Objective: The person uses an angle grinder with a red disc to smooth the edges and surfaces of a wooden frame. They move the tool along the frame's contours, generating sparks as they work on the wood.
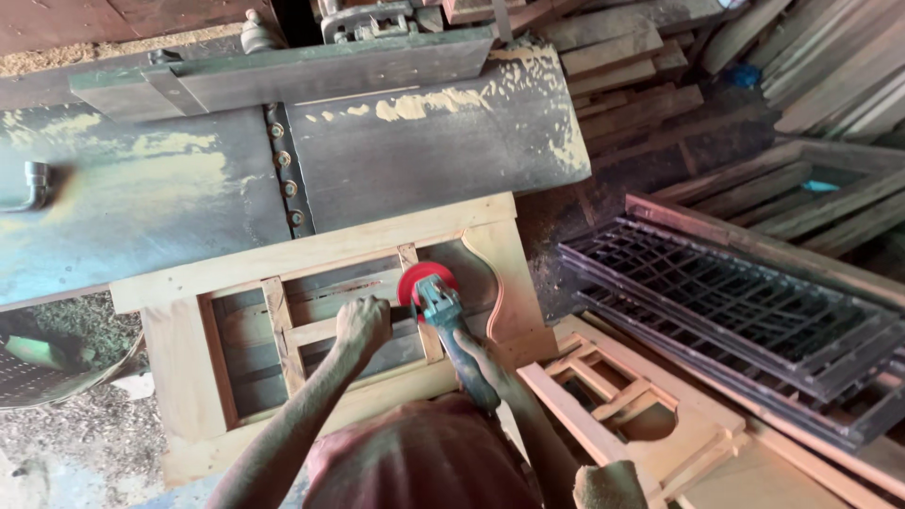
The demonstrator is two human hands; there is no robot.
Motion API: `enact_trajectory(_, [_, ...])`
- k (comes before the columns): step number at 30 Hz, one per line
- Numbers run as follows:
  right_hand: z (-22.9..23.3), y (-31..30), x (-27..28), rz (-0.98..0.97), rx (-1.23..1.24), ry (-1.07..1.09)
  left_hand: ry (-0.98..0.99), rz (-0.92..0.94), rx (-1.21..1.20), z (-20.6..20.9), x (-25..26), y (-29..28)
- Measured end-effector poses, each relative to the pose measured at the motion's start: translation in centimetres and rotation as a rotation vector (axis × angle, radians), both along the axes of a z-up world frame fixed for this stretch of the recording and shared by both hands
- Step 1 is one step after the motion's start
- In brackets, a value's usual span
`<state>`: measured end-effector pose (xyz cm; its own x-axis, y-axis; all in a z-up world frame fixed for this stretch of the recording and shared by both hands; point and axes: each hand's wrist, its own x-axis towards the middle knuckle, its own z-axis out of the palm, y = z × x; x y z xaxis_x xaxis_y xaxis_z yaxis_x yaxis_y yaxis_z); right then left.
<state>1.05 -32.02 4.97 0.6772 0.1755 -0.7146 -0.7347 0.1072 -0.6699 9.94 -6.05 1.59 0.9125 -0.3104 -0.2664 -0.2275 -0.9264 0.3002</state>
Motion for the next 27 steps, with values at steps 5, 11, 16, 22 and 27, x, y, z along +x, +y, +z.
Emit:
enact_trajectory(5, [0.3,0.5,2.0,0.046,-0.013,0.056,-0.016,0.019,0.036,1.1,2.2,1.1])
enact_trajectory(11, [1.5,2.1,2.0,-0.024,-0.047,0.072,-0.010,0.005,0.027,2.6,3.6,1.5])
enact_trajectory(16, [0.5,2.5,1.9,-0.051,-0.015,0.089,0.039,-0.026,0.082,2.8,3.7,1.9])
enact_trajectory(22, [2.3,1.7,1.3,-0.065,-0.121,-0.009,0.063,-0.123,0.149,4.8,5.8,-0.3])
enact_trajectory(27, [2.7,4.0,2.1,0.003,-0.041,0.023,0.078,-0.027,0.102,2.5,4.2,2.6])
